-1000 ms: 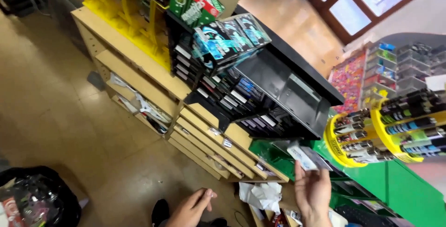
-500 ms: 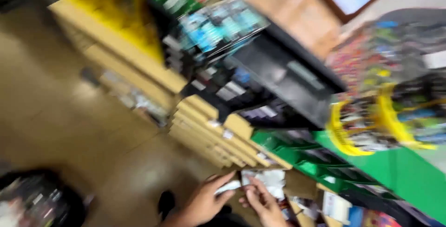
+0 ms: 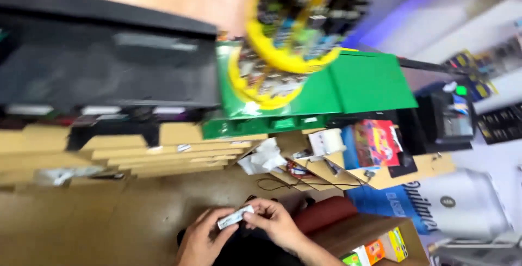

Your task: Restocking small merchandise packets into display bins at a checkout counter, including scanning items with a handheld scanner and organizing them.

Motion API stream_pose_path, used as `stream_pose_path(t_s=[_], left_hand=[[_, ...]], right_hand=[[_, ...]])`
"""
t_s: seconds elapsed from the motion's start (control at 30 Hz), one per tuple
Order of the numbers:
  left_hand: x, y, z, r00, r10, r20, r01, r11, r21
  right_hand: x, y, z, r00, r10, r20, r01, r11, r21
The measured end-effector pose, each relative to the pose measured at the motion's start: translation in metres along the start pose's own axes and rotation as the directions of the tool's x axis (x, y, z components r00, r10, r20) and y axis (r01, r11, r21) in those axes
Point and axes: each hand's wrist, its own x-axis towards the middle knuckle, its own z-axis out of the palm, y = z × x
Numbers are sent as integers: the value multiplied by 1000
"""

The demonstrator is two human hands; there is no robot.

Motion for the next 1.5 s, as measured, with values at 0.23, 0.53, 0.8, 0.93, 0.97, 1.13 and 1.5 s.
stream_pose_path(t_s=[0.23, 0.53, 0.8, 0.93, 0.97, 1.13, 1.5], left_hand=[[61, 10, 78, 985, -81, 151, 54, 983, 178], [131, 85, 183, 933, 14, 359, -112, 961, 254], [207, 73, 270, 911, -376, 168, 379, 925, 17], [246, 83, 304, 785, -578, 222, 618, 714, -327], [255, 82, 311, 779, -596, 194, 623, 703, -343], [292, -11, 379, 802, -567, 187, 596, 776, -206], [247, 34, 345, 775, -543, 323, 628, 607, -487]], right_hand=[[-7, 15, -127, 841, 123, -526, 190, 844, 501], [51, -19, -297, 509, 415, -754, 304, 733, 609], [44, 24, -330, 516, -274, -811, 144, 962, -234], [85, 14, -349, 633, -707, -316, -211, 236, -949], [101, 29, -361, 652, -700, -292, -178, 233, -956], [136, 60, -382, 854, -271, -443, -344, 345, -873], [105, 9, -355, 929, -124, -348, -331, 138, -933]])
